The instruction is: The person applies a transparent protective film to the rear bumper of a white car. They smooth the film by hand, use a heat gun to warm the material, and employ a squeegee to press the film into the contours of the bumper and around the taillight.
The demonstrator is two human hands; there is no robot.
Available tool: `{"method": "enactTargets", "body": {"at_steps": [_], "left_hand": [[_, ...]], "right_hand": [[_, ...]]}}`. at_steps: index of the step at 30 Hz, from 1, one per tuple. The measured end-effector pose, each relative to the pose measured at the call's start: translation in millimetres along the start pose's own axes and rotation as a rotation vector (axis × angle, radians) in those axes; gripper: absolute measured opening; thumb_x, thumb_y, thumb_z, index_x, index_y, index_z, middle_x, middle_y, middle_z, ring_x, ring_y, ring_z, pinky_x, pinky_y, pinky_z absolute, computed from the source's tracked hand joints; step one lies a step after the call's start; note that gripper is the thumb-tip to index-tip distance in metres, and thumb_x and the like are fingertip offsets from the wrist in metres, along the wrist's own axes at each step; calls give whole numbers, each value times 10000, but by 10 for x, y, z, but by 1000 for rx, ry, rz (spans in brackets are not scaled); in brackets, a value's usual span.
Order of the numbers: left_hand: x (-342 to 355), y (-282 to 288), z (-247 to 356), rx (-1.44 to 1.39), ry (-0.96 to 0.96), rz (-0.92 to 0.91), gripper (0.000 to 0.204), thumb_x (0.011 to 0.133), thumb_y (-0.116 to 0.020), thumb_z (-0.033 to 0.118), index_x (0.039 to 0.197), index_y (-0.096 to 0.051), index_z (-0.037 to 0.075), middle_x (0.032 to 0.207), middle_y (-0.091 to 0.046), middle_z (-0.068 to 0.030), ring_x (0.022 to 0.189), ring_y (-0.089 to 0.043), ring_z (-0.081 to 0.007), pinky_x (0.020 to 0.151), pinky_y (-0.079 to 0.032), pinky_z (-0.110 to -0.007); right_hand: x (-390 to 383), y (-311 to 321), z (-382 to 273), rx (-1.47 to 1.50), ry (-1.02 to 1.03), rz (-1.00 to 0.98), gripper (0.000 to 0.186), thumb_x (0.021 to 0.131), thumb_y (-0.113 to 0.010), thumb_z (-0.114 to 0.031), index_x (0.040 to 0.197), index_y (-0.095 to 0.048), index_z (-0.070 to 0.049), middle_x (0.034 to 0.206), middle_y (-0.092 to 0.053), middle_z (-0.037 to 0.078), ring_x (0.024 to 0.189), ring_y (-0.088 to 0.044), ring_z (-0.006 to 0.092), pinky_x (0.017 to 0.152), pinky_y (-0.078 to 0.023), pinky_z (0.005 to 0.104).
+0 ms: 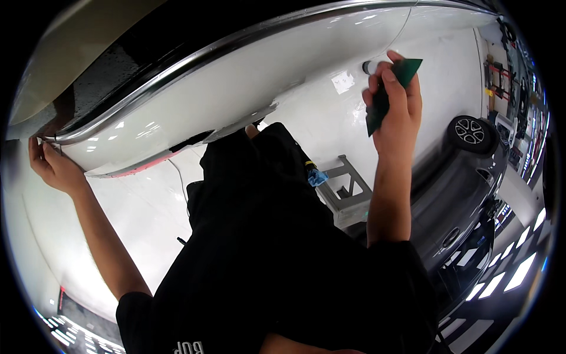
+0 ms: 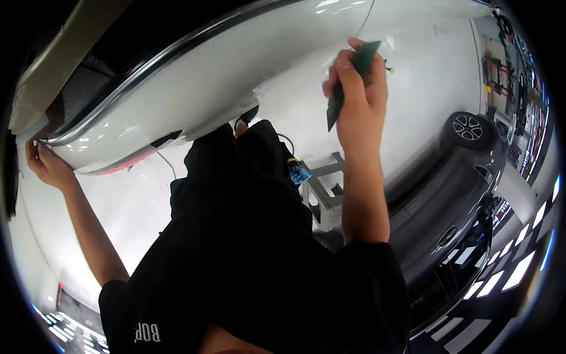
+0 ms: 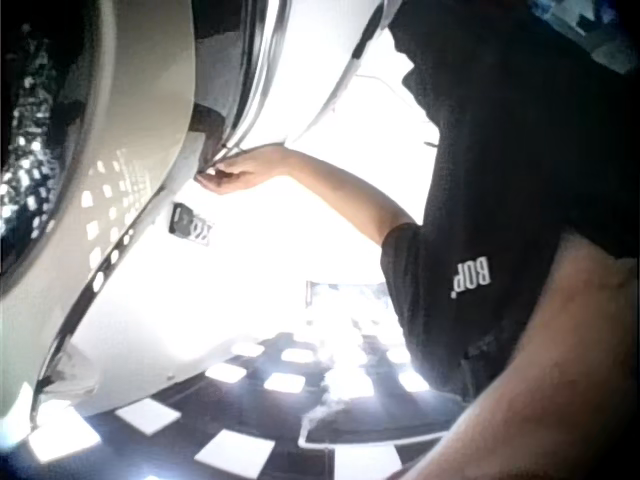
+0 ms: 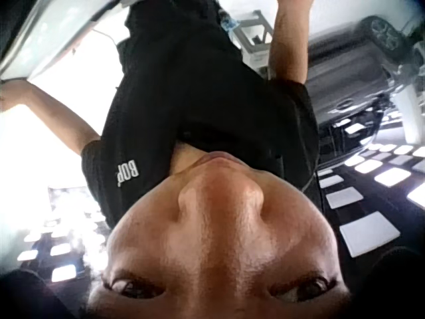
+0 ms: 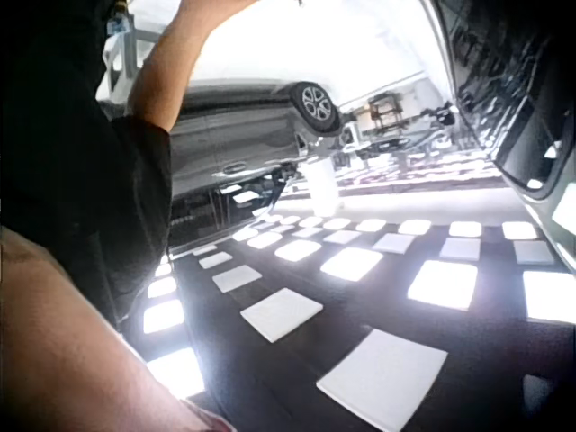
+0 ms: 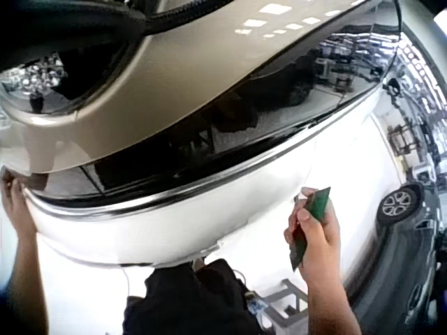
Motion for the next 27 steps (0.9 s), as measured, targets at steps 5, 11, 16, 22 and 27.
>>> {"method": "enactTargets", "body": {"at_steps": [5, 11, 16, 22, 27], "left_hand": [[1, 25, -108, -12, 39, -12, 371, 1043, -544, 99, 1382, -569, -50, 1427, -595, -134, 1239, -609, -222, 1057, -484, -322], [0, 67, -235, 6, 48, -18, 378, 1053, -550, 117, 1392, -559, -47, 1421, -593, -143, 1239, -607, -220, 1058, -484, -324], [-28, 95, -393, -36, 87, -7, 388, 1055, -544, 117, 1408, -545, -46, 1417, -592, -145, 1244, -604, -218, 1065, -481, -326], [0, 12, -308, -53, 92, -26, 400, 1060, -533, 131, 1411, -532, -61, 1433, -578, -156, 1256, -603, -236, 1087, -464, -326], [-3, 76, -321, 5, 63, -25, 397, 1060, -532, 131, 1410, -533, -56, 1433, -576, -158, 1248, -609, -237, 1078, -472, -331]], "right_hand": [[-44, -382, -203, -651, 678, -241, 253, 1053, -624, -163, 1221, -619, 27, 1244, -685, 147, 988, -672, 181, 871, -544, 306], [21, -754, -158, -742, 881, -306, 283, 854, -817, -155, 1034, -632, -37, 866, -622, 105, 725, -644, 340, 621, -528, 406], [660, -164, -227, -1077, 825, 23, 306, 982, -714, -320, 1001, -636, -25, 802, -664, 182, 689, -664, 366, 635, -537, 423], [1051, 585, -313, -863, 657, 156, 325, 1023, -654, -330, 1001, -660, -6, 840, -714, 183, 712, -680, 309, 647, -531, 396], [161, -557, -168, -691, 837, -296, 202, 915, -780, -204, 1017, -659, -77, 873, -626, 139, 727, -643, 362, 648, -536, 427]]}}
Point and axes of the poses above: each hand's wrist, its own x-axis towards the middle knuckle, its own y-axis out of the back of the hand, z = x × y, the point moved 4 cm from there along x, towards the middle knuckle
